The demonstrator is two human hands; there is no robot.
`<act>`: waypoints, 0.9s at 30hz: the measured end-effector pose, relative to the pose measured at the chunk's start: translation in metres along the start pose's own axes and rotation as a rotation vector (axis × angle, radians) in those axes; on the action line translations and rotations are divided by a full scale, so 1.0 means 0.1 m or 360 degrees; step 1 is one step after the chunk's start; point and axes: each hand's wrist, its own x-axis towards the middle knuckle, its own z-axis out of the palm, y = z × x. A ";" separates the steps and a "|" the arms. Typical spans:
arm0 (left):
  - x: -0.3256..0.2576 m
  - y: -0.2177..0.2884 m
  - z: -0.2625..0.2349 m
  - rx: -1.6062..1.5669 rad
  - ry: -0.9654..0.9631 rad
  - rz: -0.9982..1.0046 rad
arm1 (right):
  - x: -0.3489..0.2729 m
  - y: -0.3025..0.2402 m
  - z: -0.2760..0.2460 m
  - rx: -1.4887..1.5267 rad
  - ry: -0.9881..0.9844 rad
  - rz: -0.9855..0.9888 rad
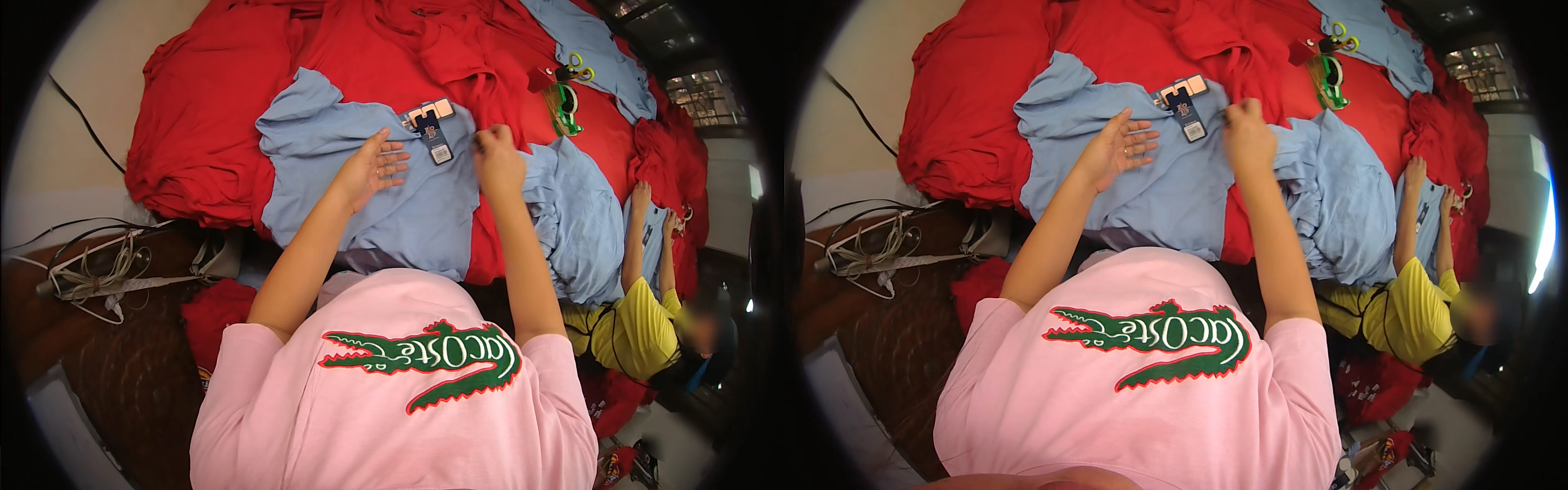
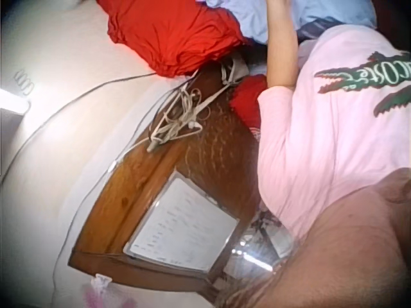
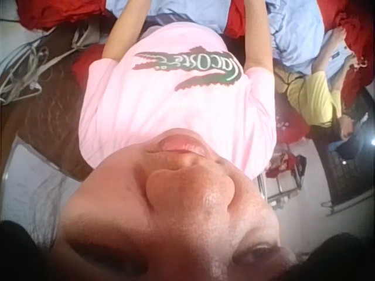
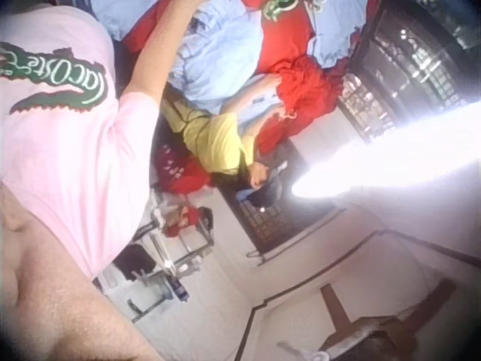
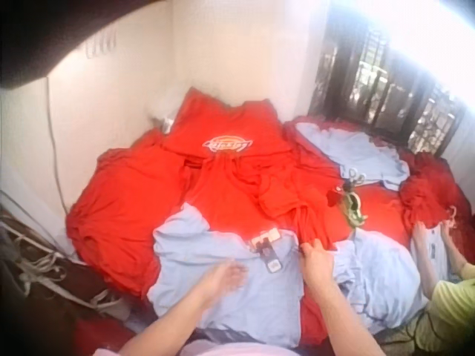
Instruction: The person folds several blue and tan shirts on a bed and then carries a folded tan shirt into a garment manufacturing workshop to show it to others.
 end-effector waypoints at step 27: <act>-2.11 0.83 1.97 0.3047 0.0146 0.1217 | -0.43 1.75 -2.64 0.1403 0.0779 -0.0204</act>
